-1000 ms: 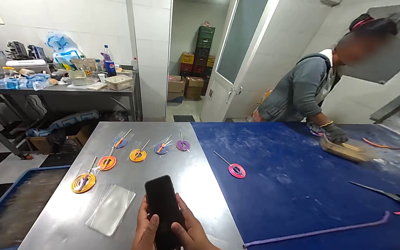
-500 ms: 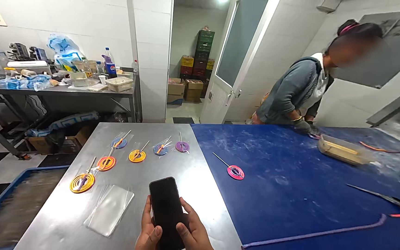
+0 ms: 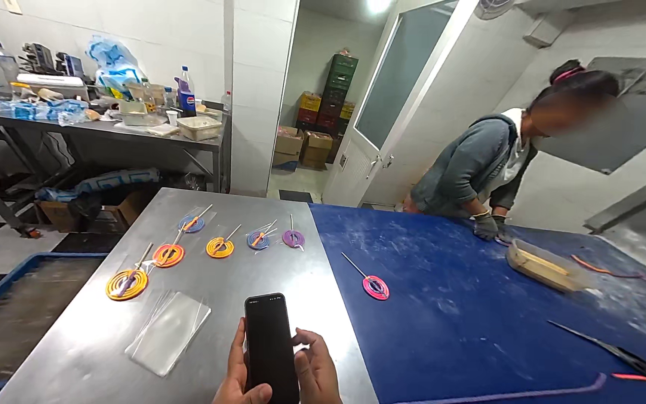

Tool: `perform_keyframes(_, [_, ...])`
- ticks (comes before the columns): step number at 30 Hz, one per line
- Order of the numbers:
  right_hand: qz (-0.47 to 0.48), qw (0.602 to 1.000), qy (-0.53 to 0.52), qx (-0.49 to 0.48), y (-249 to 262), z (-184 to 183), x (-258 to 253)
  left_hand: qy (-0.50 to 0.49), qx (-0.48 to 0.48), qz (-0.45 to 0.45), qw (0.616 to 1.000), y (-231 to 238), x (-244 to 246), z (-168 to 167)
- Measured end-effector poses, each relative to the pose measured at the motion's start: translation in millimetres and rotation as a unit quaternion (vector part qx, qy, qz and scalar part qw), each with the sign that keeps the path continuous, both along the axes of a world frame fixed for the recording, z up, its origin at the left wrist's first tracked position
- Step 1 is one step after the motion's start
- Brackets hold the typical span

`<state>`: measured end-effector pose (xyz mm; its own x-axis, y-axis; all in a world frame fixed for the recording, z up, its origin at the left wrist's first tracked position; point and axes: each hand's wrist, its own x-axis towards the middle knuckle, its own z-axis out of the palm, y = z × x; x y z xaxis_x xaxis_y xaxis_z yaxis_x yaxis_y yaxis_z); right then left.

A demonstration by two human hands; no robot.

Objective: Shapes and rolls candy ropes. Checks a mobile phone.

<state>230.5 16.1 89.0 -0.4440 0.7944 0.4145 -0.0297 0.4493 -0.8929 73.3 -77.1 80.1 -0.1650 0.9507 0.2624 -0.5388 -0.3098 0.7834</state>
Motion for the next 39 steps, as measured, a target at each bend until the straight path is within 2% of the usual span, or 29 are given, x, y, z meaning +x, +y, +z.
perform_keyframes(3, [-0.065, 0.981, -0.098, 0.152, 24, 10, 3, -0.004, 0.03, -0.048, 0.998, 6, -1, -11])
perform_keyframes(8, [-0.102, 0.916, -0.305, 0.239, 41, 35, 6, 0.026, 0.04, -0.083, 0.995, 12, 2, -18])
perform_keyframes(10, [-0.126, 0.897, -0.317, 0.281, 41, 31, 9, 0.071, 0.031, -0.065, 0.995, 13, 2, -18])
perform_keyframes(13, [-0.142, 0.886, -0.301, 0.323, 33, 22, 20, 0.073, 0.039, -0.084, 0.993, 18, -1, -25])
perform_keyframes(17, [-0.14, 0.907, -0.267, 0.294, 24, 11, 57, 0.031, 0.021, -0.131, 0.991, 30, 2, -39])
perform_keyframes(20, [-0.181, 0.907, -0.296, 0.238, 36, -9, 116, 0.012, -0.032, -0.139, 0.99, 43, 4, -51])
perform_keyframes(22, [-0.196, 0.873, -0.398, 0.204, 47, -20, 166, 0.029, -0.092, -0.129, 0.987, 56, 2, -60])
perform_keyframes(25, [-0.139, 0.779, -0.605, 0.088, 50, -30, 228, 0.035, -0.178, -0.109, 0.977, 80, 0, -71])
perform_keyframes(26, [-0.124, 0.753, -0.645, 0.05, 50, -36, 243, 0.037, -0.198, -0.106, 0.974, 88, -1, -74])
perform_keyframes(27, [-0.117, 0.743, -0.659, 0.028, 49, -44, 254, 0.049, -0.216, -0.103, 0.97, 96, -2, -74])
perform_keyframes(29, [-0.128, 0.756, -0.642, 0.032, 48, -59, 268, 0.104, -0.247, -0.091, 0.959, 110, -3, -68])
perform_keyframes(31, [-0.166, 0.787, -0.587, 0.096, 49, -73, 273, 0.187, -0.268, -0.083, 0.941, 122, -7, -56])
perform_keyframes(34, [-0.196, 0.807, -0.529, 0.177, 49, -84, 267, 0.278, -0.252, -0.046, 0.926, 126, -17, -36])
perform_keyframes(35, [-0.196, 0.81, -0.519, 0.188, 49, -87, 264, 0.33, -0.243, -0.026, 0.912, 122, -25, -29])
perform_keyframes(36, [-0.194, 0.812, -0.512, 0.201, 49, -90, 260, 0.406, -0.239, -0.004, 0.882, 117, -35, -25])
perform_keyframes(37, [-0.19, 0.815, -0.505, 0.211, 48, -93, 256, 0.496, -0.239, 0.009, 0.835, 112, -45, -20])
perform_keyframes(39, [-0.184, 0.829, -0.482, 0.216, 44, -99, 244, 0.65, -0.274, 0.002, 0.709, 104, -55, -15])
